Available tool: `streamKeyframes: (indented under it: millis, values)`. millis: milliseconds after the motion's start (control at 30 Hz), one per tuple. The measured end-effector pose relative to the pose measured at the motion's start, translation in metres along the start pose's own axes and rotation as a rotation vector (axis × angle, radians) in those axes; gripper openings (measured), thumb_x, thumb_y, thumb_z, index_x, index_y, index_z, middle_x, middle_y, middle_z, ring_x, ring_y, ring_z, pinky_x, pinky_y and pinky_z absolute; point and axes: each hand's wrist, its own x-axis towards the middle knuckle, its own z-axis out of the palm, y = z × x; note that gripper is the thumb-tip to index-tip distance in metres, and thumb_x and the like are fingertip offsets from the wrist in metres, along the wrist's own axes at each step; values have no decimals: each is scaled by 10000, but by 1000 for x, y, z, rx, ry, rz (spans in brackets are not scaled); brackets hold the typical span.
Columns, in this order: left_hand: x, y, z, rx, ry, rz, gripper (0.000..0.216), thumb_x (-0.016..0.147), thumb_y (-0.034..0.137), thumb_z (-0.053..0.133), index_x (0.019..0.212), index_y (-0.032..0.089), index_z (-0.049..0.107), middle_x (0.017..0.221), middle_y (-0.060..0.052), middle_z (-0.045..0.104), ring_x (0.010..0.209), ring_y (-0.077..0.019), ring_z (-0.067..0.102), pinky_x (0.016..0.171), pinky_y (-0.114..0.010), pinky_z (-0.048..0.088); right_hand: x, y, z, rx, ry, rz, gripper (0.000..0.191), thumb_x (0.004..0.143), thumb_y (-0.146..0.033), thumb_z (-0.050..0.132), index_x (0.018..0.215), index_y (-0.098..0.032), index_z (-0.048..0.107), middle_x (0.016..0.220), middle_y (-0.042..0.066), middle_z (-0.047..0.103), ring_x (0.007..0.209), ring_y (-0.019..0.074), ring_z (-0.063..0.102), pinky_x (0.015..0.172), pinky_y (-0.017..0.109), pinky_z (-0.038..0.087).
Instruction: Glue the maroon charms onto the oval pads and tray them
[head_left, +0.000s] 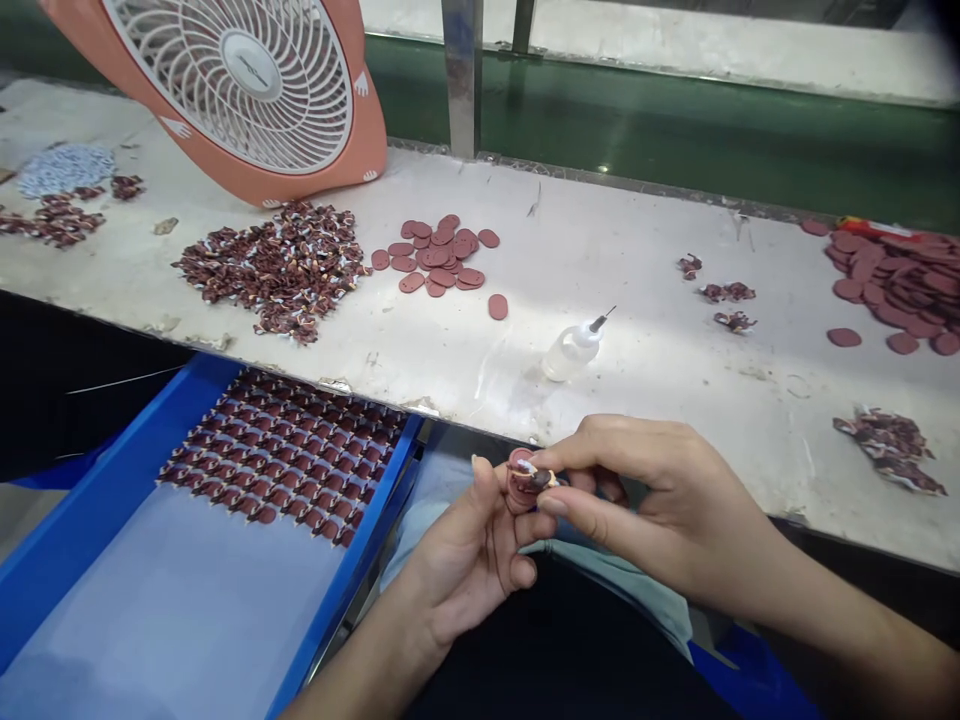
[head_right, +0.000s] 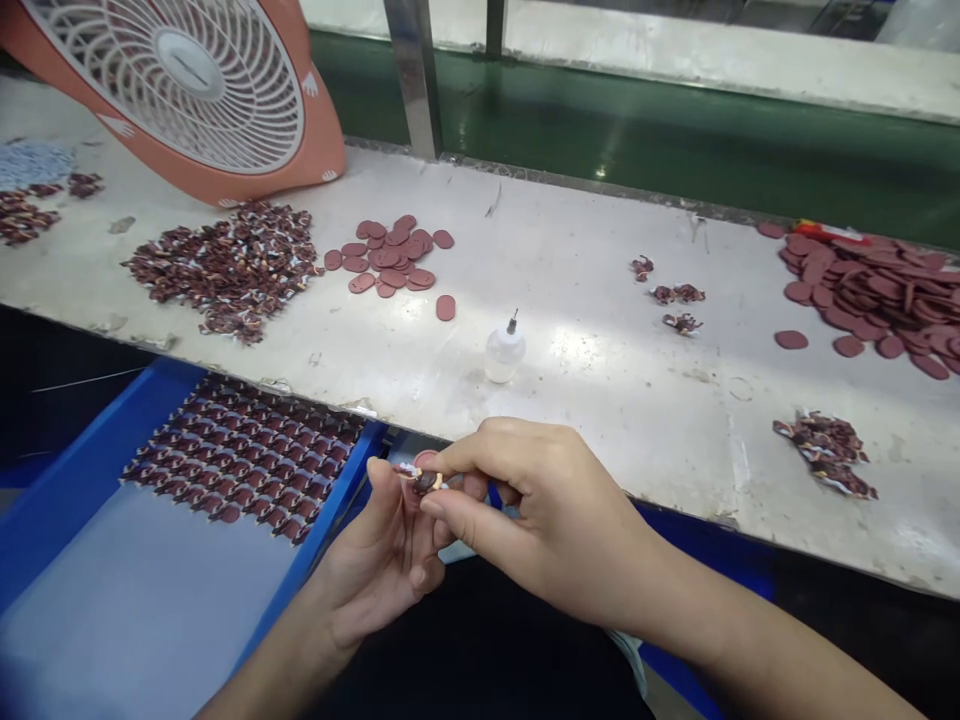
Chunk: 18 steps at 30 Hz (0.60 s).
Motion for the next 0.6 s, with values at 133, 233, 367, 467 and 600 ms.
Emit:
streamKeyframes:
  millis: [133, 233, 367, 467, 600]
  values:
    - [-1, -2, -1, 212, 176, 345, 379, 700, 454, 811, 975, 214, 709, 909, -6, 678, 688, -82, 631, 439, -128, 498, -1, 7, 16, -274, 229, -173, 128, 886, -119, 666, 1012, -129, 684, 716, -9, 608, 625, 77, 544, 584, 190, 461]
    - [-2, -2, 2, 343, 264, 583, 330, 662, 331, 865, 918, 205, 699, 775, 36, 614, 573, -48, 519, 451, -128, 458, 0, 13, 32, -501, 353, -332, 195, 874, -82, 676, 1067, -94, 659, 748, 34, 641, 662, 120, 556, 611, 242, 479]
    - [-4, -1, 5, 388, 266, 695, 222, 699, 253, 840, 836, 200, 674, 738, 49, 592, 552, -33, 471, 502, -131, 434, 6, 18, 49, -575, 377, -469, 265, 853, -52, 689, 1112, -73, 635, 711, 42, 641, 616, 144, 515, 555, 272, 438]
    - [-8, 1, 6, 371, 328, 728, 170, 743, 241, 799, 792, 195, 643, 695, 60, 550, 523, -29, 439, 507, -137, 422, 14, 16, 58, -592, 321, -500, 284, 844, -39, 683, 1121, -71, 631, 724, 54, 656, 615, 163, 530, 549, 294, 424]
    - [-15, 6, -2, 367, 452, 733, 177, 780, 308, 745, 829, 194, 620, 762, 33, 570, 550, -55, 473, 492, -167, 431, 14, 7, 67, -645, 185, -515, 354, 845, -61, 695, 1186, -60, 601, 761, 61, 686, 611, 168, 564, 583, 319, 435]
